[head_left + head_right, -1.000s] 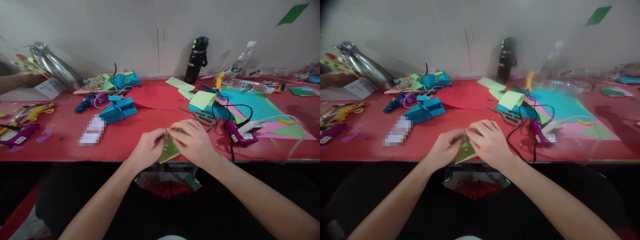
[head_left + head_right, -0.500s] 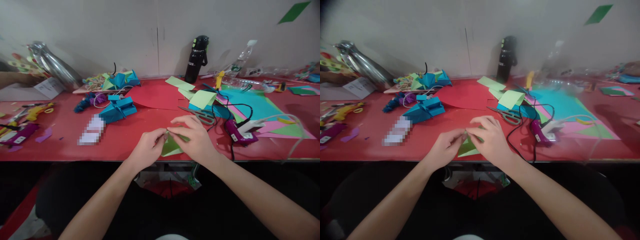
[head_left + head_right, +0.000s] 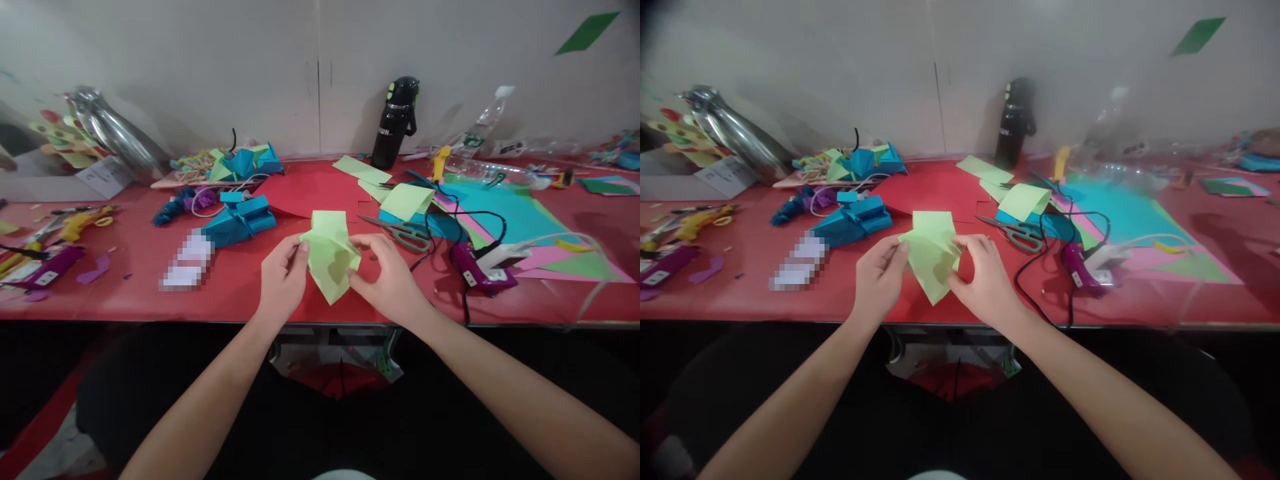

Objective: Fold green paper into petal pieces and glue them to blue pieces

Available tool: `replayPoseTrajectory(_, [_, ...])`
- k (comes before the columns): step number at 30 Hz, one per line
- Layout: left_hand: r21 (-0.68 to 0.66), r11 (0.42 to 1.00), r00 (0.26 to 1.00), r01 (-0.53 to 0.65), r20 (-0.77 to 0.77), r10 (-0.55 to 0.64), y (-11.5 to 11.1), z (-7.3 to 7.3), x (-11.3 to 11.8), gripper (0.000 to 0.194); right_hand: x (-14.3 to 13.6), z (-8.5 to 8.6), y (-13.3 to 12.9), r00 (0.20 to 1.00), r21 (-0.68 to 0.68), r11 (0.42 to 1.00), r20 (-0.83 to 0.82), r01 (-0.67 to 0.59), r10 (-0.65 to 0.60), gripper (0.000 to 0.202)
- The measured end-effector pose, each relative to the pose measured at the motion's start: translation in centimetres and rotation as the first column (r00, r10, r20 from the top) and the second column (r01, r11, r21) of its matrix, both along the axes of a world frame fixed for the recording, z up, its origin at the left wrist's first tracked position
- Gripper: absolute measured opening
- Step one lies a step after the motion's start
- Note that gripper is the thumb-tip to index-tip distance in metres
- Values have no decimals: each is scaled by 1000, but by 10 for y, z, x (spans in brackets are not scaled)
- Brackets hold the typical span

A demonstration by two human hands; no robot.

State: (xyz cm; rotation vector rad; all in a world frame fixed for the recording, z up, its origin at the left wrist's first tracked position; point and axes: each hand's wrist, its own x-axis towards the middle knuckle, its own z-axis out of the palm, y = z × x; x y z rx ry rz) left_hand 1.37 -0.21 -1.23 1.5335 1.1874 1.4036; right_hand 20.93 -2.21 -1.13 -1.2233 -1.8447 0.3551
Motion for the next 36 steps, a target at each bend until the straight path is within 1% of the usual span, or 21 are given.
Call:
replayPoseTrajectory(3, [-105,993,980,57,195,-36,4,-8,2,23,-3,-4,-1,995,106,994,99,-3,-8,37])
replayPoseTrajectory(5, [-150,985,962,82,270,-39,7,-13,3,23,-5,-5,-3,985,171,985,173,-4,-26,39])
replayPoseTrajectory(7, [-169,982,950,88,312,-31,9,-17,4,22,-6,-5,-5,978,175,984,210,-27,-10,41])
replayPoseTrajectory(9, [-159,984,947,83,320,-28,9,-19,6,22,-7,-5,-7,984,139,989,177,-57,32,38])
replayPoseTrajectory(11, [-122,990,961,68,276,-32,7,-18,7,23,-7,-5,-7,995,80,994,70,-73,67,28])
replayPoseTrajectory(13, [-53,998,984,29,175,-19,4,-16,7,26,-6,-5,-4,994,6,998,-94,-56,56,13])
replayPoseTrajectory(14, [-2,1000,994,5,112,-5,2,-15,7,27,-5,-6,-2,981,-39,999,-191,-33,25,13])
replayPoseTrajectory(15, [59,998,999,-19,47,16,0,-14,6,27,-4,-8,2,957,-88,996,-290,-8,-18,19])
replayPoseTrajectory(17, [190,980,994,-55,-86,72,-4,-12,5,27,-2,-11,9,878,-191,981,-468,12,-102,26])
replayPoseTrajectory(19, [307,950,971,-65,-200,131,-8,-12,3,27,0,-15,15,791,-288,957,-594,-37,-148,30])
replayPoseTrajectory(20, [355,933,957,-63,-244,158,-10,-11,2,26,1,-16,16,760,-317,945,-632,-77,-150,33])
replayPoseTrajectory(22, [421,905,933,-66,-294,205,-12,-11,1,26,2,-15,16,737,-316,936,-668,-153,-105,36])
replayPoseTrajectory(24, [432,898,927,-87,-296,232,-11,-11,1,25,1,-12,13,759,-248,947,-652,-205,-6,41])
replayPoseTrajectory(25, [417,903,931,-101,-281,233,-10,-11,1,26,1,-10,11,781,-212,949,-623,-231,51,47])
replayPoseTrajectory(27, [351,929,951,-117,-231,207,-8,-11,1,27,-1,-9,8,822,-182,946,-555,-270,128,63])
replayPoseTrajectory(28, [312,943,961,-115,-205,185,-8,-11,3,27,-2,-10,7,836,-184,945,-532,-270,135,67])
replayPoseTrajectory(30, [233,968,976,-97,-168,138,-10,-11,6,28,-3,-15,9,857,-194,956,-507,-220,95,62])
replayPoseTrajectory(32, [174,983,983,-61,-158,89,-15,-12,12,27,-2,-21,13,888,-188,975,-460,-120,20,54])
replayPoseTrajectory(34, [143,990,987,-6,-160,29,-21,-13,20,24,1,-24,17,920,-159,987,-389,-11,-53,51])
replayPoseTrajectory(36, [131,990,986,45,-163,-23,-28,-14,26,21,6,-23,21,934,-130,989,-341,66,-107,45])
